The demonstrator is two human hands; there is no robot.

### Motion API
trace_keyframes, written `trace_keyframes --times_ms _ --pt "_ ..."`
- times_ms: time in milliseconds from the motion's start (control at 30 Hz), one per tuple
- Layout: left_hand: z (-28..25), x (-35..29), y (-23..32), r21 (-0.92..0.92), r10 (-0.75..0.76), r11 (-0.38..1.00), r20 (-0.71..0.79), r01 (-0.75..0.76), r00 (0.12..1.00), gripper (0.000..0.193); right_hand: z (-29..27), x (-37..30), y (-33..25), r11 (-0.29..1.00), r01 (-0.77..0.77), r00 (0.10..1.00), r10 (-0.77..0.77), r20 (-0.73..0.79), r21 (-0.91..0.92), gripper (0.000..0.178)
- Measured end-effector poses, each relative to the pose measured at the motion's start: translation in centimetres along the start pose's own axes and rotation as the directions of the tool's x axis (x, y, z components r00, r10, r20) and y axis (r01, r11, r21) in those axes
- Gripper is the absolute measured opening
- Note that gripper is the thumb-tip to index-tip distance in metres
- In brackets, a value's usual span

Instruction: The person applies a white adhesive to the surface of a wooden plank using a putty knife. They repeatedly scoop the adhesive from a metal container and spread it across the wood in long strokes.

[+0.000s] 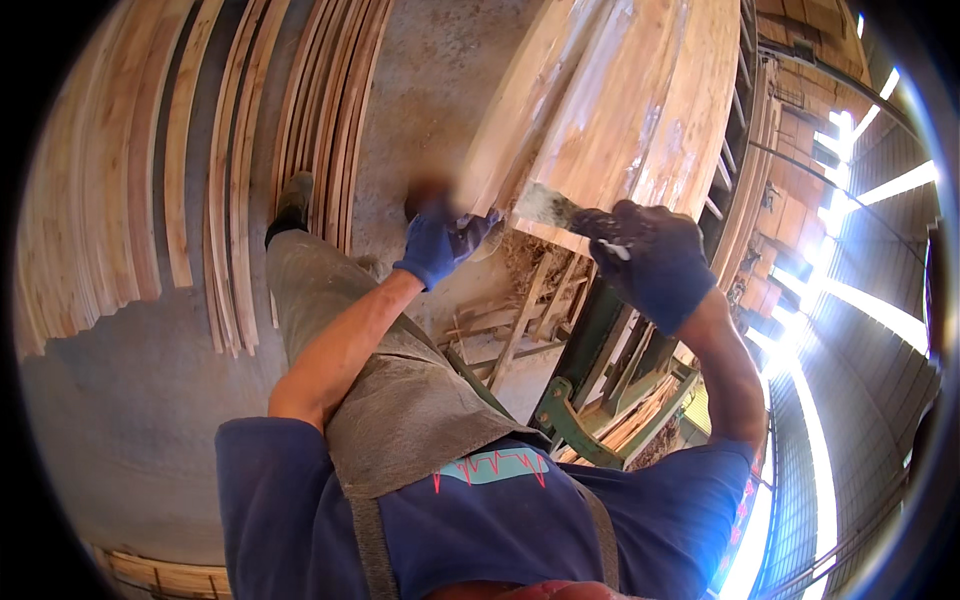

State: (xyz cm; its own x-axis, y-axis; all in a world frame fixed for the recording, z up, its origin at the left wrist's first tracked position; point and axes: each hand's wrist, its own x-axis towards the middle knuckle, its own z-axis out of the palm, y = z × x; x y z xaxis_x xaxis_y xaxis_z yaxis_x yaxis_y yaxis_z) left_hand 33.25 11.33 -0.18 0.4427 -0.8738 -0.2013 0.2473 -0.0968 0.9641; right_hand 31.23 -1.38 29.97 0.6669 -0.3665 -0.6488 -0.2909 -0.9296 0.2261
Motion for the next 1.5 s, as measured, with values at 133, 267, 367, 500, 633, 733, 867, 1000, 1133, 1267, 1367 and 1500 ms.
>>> trace_keyframes --times_ms 133,267,367,500,633,733,867,1000,1133,1267,1367,1500 --pt "-0.2 -0.3 0.2 0.034 0.009 0.999 0.050 -0.010 0.999 0.038 2.2 -0.1 -2.6 0.990 0.038 0.984 -0.013 0.180 -0.137 0.015" --pt "0.3 -0.5 -1.2 0.178 0.106 0.979 -0.028 -0.099 0.994 0.034 1.5 -0.1 -3.1 0.930 0.056 0.987 0.004 0.160 -0.363 0.016" --pt "1.3 -0.6 -3.3 0.093 0.127 0.988 -0.051 -0.122 0.991 0.032 1.5 0.4 -3.7 0.870 0.116 0.971 0.002 0.239 -0.478 0.019" --pt "2.2 -0.4 -4.5 -0.158 0.080 0.984 -0.039 -0.085 0.996 0.031 2.7 -0.8 -4.8 0.901 0.137 0.961 -0.021 0.275 -0.411 0.018" --pt "2.1 -0.6 -3.1 -0.262 0.053 0.962 -0.073 -0.071 0.996 0.036 1.6 0.9 -4.9 0.888 0.165 0.958 -0.042 0.283 -0.430 0.014" --pt "2.4 -0.7 -3.3 -0.309 0.069 0.945 -0.120 -0.103 0.990 0.038 1.5 2.2 -4.8 0.899 0.172 0.962 -0.064 0.267 -0.402 0.016" --pt "1.6 -0.7 -2.7 -0.166 0.081 0.981 -0.090 -0.095 0.993 0.046 -0.1 2.3 -8.2 0.951 0.082 0.846 0.092 0.525 -0.298 0.019" --pt "0.4 0.0 -2.0 0.144 0.117 0.984 -0.045 -0.109 0.992 0.062 -0.1 1.1 -4.7 0.917 -0.049 0.979 0.122 0.161 -0.397 0.019" --pt "1.0 -0.4 -4.2 -0.049 0.017 0.999 0.061 -0.014 0.998 0.032 1.0 0.7 4.3 0.779 -0.439 0.891 0.443 -0.102 -0.447 0.017" --pt "-0.3 -4.0 3.4 -0.077 0.144 0.989 0.249 -0.128 0.958 0.030 3.4 -8.5 8.5 0.765 -0.605 0.673 0.640 -0.370 0.220 0.020" --pt "1.2 -7.4 2.3 -0.159 -0.081 0.970 0.508 0.185 0.857 0.039 13.0 -16.1 8.5 0.400 -0.365 0.524 0.835 -0.169 0.841 0.028" --pt "2.0 -5.0 2.3 0.099 -0.063 0.995 0.606 0.003 0.793 0.038 24.0 -19.9 2.7 -0.280 0.217 0.318 0.926 0.204 0.935 0.040"
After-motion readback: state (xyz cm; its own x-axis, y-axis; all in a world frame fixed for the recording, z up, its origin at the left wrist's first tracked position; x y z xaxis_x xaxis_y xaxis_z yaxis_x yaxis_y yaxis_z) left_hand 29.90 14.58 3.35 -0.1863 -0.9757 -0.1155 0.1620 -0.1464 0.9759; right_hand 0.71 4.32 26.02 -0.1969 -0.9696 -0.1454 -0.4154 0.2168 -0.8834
